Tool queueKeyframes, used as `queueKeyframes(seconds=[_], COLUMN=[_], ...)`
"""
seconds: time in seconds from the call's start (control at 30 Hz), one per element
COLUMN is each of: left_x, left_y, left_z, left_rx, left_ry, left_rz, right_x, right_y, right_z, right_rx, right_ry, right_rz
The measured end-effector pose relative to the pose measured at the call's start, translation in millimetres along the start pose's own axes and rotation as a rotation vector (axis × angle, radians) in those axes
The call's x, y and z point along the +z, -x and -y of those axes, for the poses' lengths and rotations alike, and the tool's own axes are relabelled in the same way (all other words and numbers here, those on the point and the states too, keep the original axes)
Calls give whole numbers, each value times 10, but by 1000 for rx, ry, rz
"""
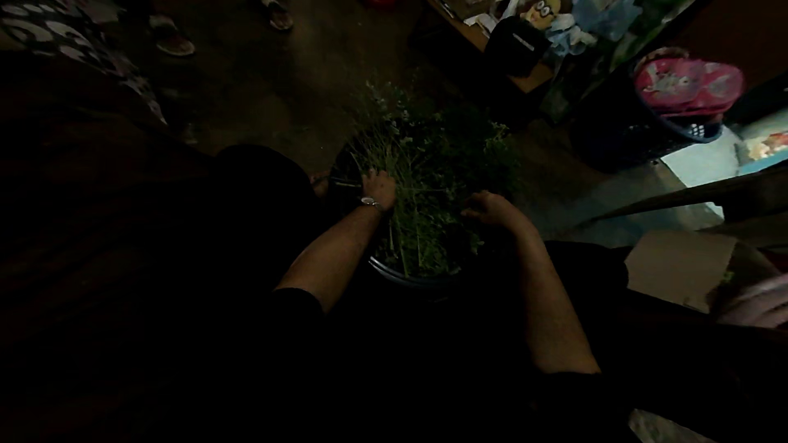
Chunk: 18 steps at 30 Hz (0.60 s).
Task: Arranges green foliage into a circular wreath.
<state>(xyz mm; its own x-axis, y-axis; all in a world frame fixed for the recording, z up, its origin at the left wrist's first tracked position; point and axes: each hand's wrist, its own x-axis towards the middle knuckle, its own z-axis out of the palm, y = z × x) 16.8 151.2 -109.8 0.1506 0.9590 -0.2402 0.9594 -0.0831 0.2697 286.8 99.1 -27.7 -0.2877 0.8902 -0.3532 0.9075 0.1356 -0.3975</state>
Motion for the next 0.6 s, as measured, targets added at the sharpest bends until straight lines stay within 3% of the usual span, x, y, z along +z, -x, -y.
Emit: queueKeyframes(seconds=[0.3, 0.4, 0.6], left_x=[-109, -153, 123], left_y=[-1, 36, -65], left_z=[-42, -25, 86], left_rx=[144, 171, 143], left_ry=[-52, -28, -36], left_rz=[-64, -8, 67], right_x=[27, 78, 588], right_y=[-84, -143, -550], right_z=[-51, -26, 157], right_rx=[3, 24, 168], right_ry=[18, 5, 110], right_rz=[47, 85, 269])
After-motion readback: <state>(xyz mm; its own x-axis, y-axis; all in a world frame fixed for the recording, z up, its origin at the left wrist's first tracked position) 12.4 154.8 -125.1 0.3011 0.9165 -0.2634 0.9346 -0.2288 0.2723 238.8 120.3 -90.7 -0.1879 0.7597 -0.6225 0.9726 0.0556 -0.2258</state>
